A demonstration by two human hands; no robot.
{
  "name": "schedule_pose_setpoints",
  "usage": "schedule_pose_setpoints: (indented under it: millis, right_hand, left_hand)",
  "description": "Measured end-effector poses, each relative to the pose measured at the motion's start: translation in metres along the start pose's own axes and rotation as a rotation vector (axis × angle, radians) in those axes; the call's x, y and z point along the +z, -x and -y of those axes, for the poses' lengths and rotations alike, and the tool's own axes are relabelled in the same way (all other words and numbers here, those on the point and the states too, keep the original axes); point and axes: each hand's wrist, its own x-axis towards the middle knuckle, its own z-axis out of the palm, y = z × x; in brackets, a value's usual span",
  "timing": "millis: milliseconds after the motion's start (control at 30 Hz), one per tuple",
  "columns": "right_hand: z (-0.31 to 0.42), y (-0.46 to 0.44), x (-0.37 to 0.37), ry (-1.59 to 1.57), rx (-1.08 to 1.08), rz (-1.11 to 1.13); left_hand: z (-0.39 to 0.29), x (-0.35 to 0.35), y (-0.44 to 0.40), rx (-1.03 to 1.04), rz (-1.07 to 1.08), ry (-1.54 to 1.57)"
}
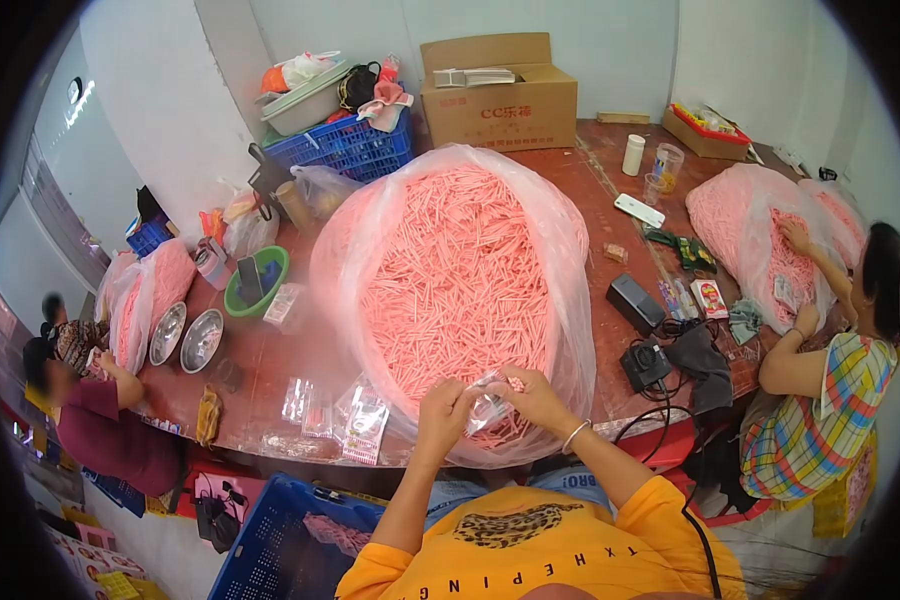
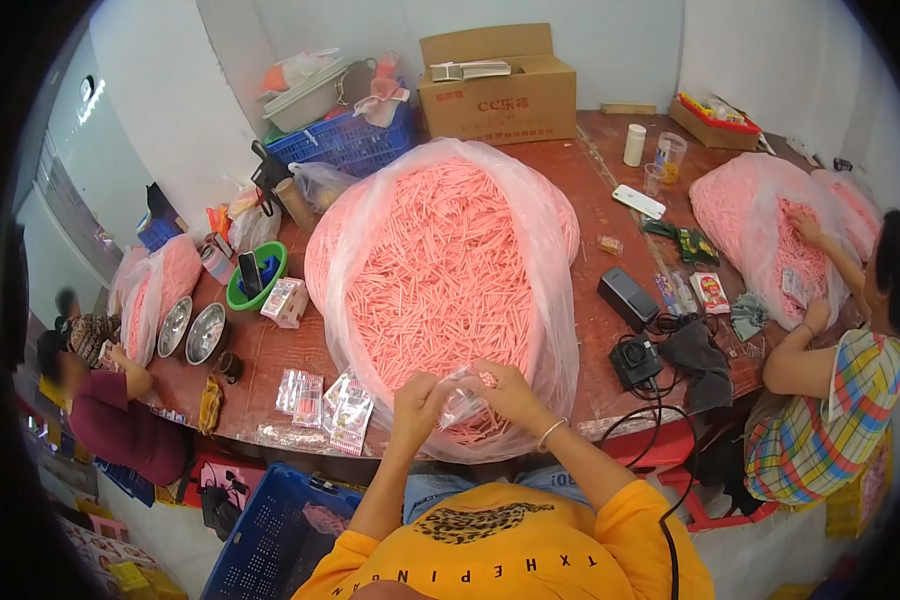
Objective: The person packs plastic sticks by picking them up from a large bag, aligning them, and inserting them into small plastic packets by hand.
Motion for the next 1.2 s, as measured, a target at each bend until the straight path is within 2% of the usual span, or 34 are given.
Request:
schedule_pose_setpoints:
  millis: [100, 200, 300, 400, 500, 600, 700, 800, 900, 967, 1033, 1100, 1200]
  right_hand:
    - [-0.012, -0.004, -0.001, 0.042, -0.050, 0.001]
    - [-0.007, -0.003, 0.002, 0.010, -0.092, -0.052]
    - [-0.008, -0.009, -0.006, 0.002, 0.069, -0.205]
    - [-0.006, -0.014, -0.020, 0.033, -0.122, -0.154]
    - [0.028, -0.018, -0.020, -0.079, -0.118, -0.115]
    - [0.034, -0.020, -0.013, 0.148, -0.177, 0.046]
    - [0.030, -0.021, -0.012, 0.161, -0.086, 0.074]
    - [0.019, -0.017, -0.009, 0.108, -0.113, 0.071]
    - [0.006, -0.015, -0.011, -0.145, 0.011, -0.038]
    - [0.007, -0.019, -0.032, -0.257, 0.141, 0.016]
    - [0.014, -0.024, -0.040, -0.326, 0.116, 0.051]
    - [0.027, -0.027, -0.038, -0.354, -0.061, 0.061]
    - [0.044, -0.031, -0.033, -0.695, -0.003, 0.145]
  left_hand:
    - [-0.001, 0.002, -0.002, -0.276, -0.003, 0.212]
    - [0.009, 0.001, -0.002, -0.118, -0.008, 0.094]
    - [0.023, -0.006, -0.010, 0.137, -0.094, 0.039]
    - [0.007, -0.016, -0.015, 0.228, -0.180, -0.060]
    - [-0.004, -0.022, -0.017, 0.161, -0.100, -0.036]
    - [-0.007, -0.015, -0.018, 0.069, -0.039, 0.058]
    - [-0.006, -0.002, -0.014, -0.208, -0.051, 0.411]
    - [-0.001, -0.002, -0.010, -0.115, -0.015, 0.292]
    - [0.007, -0.006, -0.011, 0.013, -0.035, 0.201]
    - [0.002, -0.011, -0.012, -0.075, -0.066, 0.324]
    - [0.001, -0.014, -0.012, -0.082, -0.066, 0.388]
    - [0.006, -0.013, -0.013, -0.008, -0.031, 0.392]
    - [0.007, -0.007, -0.013, 0.012, -0.018, 0.428]
